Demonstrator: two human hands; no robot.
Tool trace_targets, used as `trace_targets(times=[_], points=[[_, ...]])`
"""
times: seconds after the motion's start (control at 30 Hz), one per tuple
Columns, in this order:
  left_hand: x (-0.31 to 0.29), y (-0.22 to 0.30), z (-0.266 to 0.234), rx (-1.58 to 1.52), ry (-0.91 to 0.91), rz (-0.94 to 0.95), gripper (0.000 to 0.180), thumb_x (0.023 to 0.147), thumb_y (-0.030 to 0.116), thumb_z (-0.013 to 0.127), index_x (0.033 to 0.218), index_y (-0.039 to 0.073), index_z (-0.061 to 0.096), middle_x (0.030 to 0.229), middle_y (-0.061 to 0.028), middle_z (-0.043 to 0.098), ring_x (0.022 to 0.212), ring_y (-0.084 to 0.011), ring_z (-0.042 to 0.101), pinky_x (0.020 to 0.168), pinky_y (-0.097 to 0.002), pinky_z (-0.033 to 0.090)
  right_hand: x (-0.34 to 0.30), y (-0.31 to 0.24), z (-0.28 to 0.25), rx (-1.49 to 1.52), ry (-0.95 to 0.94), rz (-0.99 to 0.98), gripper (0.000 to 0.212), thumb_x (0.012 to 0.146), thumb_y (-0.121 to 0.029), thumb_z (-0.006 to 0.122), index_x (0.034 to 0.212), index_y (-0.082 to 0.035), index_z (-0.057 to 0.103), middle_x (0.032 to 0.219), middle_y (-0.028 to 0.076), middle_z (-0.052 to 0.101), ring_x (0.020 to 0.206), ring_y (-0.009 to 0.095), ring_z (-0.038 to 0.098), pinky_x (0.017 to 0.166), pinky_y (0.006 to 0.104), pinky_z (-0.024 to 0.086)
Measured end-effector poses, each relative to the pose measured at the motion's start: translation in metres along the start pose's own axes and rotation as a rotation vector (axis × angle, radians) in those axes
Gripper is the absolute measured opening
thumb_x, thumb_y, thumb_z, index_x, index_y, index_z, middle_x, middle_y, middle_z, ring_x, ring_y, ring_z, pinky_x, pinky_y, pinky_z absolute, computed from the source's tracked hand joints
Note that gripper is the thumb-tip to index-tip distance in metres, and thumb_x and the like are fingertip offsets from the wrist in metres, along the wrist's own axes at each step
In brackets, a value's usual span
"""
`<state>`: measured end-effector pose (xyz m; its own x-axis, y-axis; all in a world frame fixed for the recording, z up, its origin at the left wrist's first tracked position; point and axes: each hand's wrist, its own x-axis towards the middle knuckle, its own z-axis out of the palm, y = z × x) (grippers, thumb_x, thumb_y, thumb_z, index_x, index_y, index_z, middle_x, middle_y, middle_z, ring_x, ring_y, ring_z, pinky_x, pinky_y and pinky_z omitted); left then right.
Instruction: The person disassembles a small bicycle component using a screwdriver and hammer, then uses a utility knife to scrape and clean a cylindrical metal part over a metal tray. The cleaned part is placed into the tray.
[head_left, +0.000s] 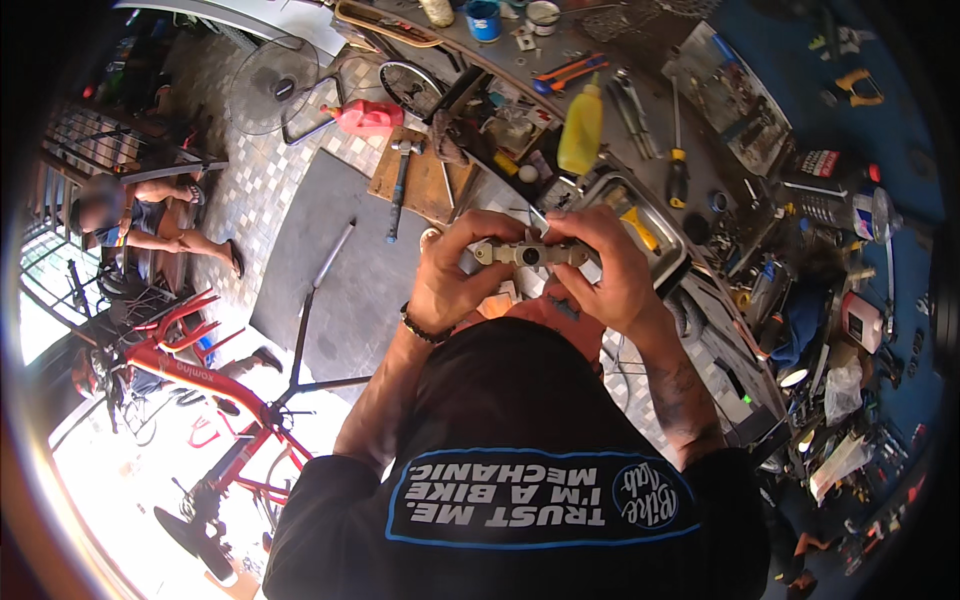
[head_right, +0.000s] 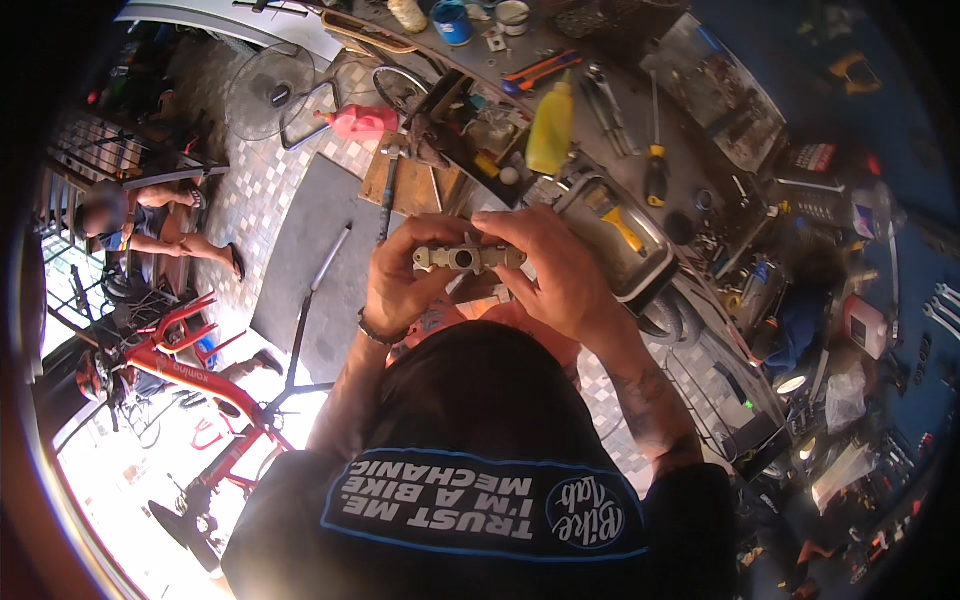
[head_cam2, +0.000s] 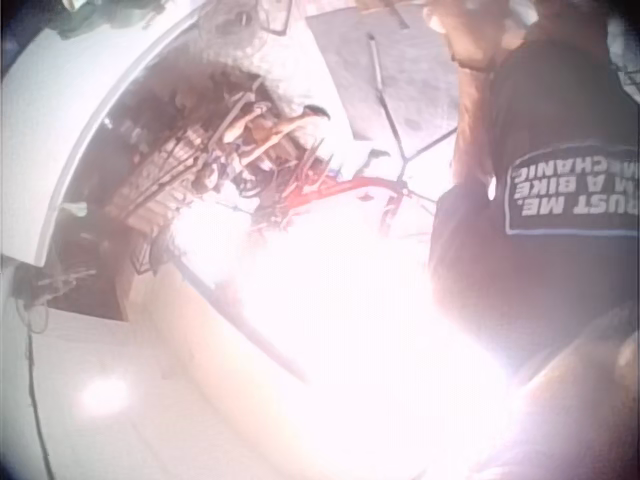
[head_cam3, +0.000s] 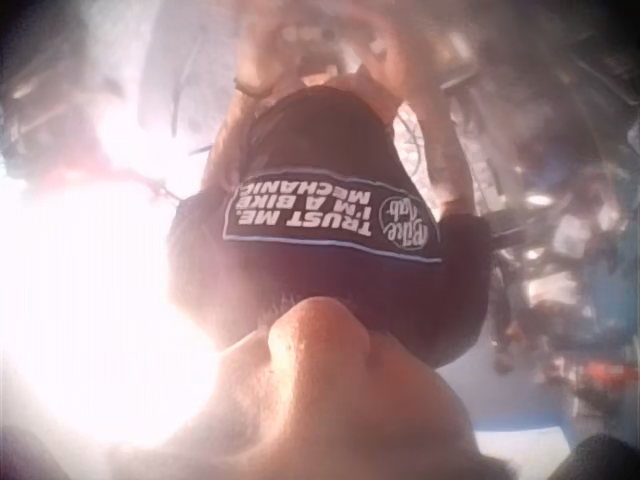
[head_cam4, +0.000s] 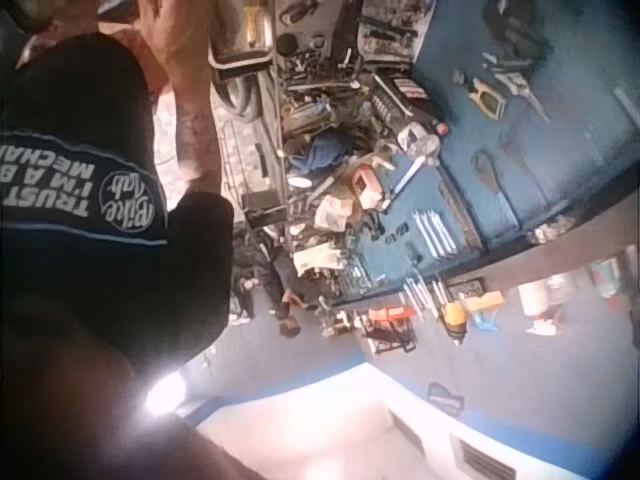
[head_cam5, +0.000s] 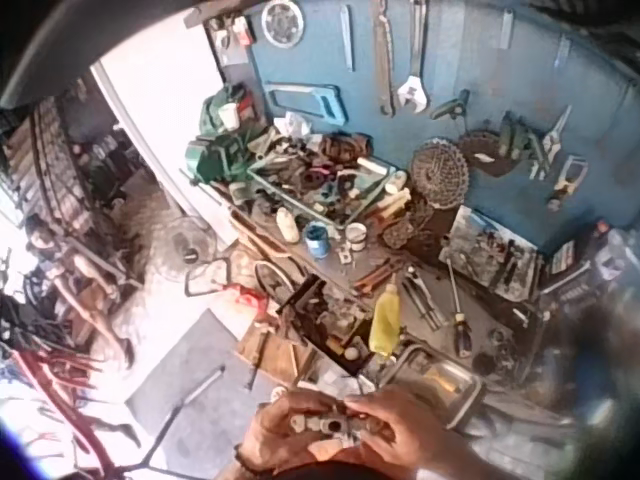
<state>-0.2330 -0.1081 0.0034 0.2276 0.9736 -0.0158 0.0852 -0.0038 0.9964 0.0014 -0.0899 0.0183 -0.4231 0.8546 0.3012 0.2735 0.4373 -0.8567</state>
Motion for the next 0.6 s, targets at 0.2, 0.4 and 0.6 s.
trace_targets(times=[0.2, 0.4, 0.6], points=[[-0.035, -0.14, -0.075, 0.303, -0.104, -0.209, 0.04, 0.085, 0.009, 0.081, 0.123, 0.011, 0.072, 0.104, -0.0064, 0.073, 0.107, -0.0234, 0.07, 0.094, -0.0357, 0.055, -0.009, 0.07, 0.153, -0.129, -0.074, 0.238, 0.057, 0.084, -0.001, 0.077, 0.137, -0.012, 0.057, 0.12, 0.009, 0.066, 0.102, 0.026, 0.071, 0.083, 0.039, 0.057], [-0.069, -0.345, -0.101, 0.437, 0.425, -0.517, 0.039, 0.084, 0.021, 0.085, 0.119, 0.008, 0.073, 0.099, -0.0198, 0.077, 0.093, -0.0342, 0.077, 0.076, -0.0429, 0.059, -0.065, 0.23, 0.291, -0.105, -0.093, 0.591, 0.047, 0.088, -0.01, 0.08, 0.13, -0.006, 0.06, 0.119, 0.014, 0.067, 0.108, 0.031, 0.068, 0.092, 0.0399, 0.054], [-0.052, -0.482, -0.119, 0.646, 0.676, -0.321, 0.038, 0.086, 0.014, 0.081, 0.122, 0.01, 0.073, 0.1, -0.0175, 0.076, 0.09, -0.035, 0.075, 0.078, -0.0428, 0.058, -0.05, 0.378, 0.391, -0.256, -0.067, 0.54, 0.025, 0.092, -0.015, 0.078, 0.111, -0.005, 0.065, 0.099, 0.012, 0.069, 0.089, 0.033, 0.069, 0.076, 0.0388, 0.057]])
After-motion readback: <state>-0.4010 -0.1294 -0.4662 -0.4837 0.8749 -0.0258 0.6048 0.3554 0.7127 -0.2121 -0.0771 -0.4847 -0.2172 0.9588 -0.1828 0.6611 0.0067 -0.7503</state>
